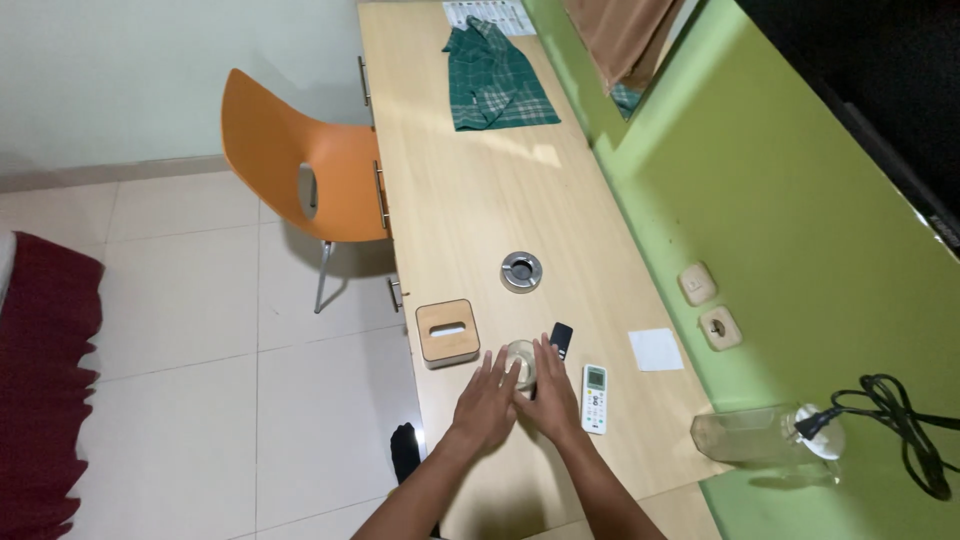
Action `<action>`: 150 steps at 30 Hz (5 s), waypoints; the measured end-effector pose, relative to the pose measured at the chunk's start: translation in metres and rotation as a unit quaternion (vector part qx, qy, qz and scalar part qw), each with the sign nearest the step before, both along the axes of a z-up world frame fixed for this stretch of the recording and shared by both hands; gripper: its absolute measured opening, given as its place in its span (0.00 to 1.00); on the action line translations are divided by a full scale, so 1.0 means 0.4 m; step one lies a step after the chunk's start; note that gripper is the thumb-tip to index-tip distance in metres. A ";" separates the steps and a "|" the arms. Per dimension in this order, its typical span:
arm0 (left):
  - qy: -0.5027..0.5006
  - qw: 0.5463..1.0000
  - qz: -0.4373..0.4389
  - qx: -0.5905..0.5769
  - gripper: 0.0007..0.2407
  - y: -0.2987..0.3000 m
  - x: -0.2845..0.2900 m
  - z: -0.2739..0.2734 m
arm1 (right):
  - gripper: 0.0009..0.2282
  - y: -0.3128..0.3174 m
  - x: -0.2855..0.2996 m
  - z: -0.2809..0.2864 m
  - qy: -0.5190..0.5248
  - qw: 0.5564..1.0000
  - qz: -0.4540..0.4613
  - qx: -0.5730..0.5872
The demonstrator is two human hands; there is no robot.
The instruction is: The person organizes items on a desk, moving a glass jar, a tissue box, an ashtray, and remote controls to the right side. They then fold a green plaid shirt on the desk.
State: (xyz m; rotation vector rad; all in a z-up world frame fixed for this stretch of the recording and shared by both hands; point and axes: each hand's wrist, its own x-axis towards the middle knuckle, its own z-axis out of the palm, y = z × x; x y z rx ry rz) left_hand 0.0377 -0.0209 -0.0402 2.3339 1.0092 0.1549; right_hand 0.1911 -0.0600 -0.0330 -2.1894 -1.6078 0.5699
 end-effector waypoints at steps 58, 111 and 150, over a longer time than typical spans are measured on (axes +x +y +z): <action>-0.243 0.958 0.026 -0.148 0.40 0.160 0.023 0.102 | 0.41 -0.035 0.152 0.058 0.083 0.985 0.076 0.133; -0.176 0.968 -0.151 -0.100 0.39 0.075 0.555 -0.085 | 0.32 -0.092 0.461 -0.022 -0.073 0.954 -0.204 0.205; 0.009 0.969 -0.189 -0.158 0.42 0.108 0.786 -0.204 | 0.31 -0.101 0.663 -0.177 -0.119 0.963 -0.198 0.136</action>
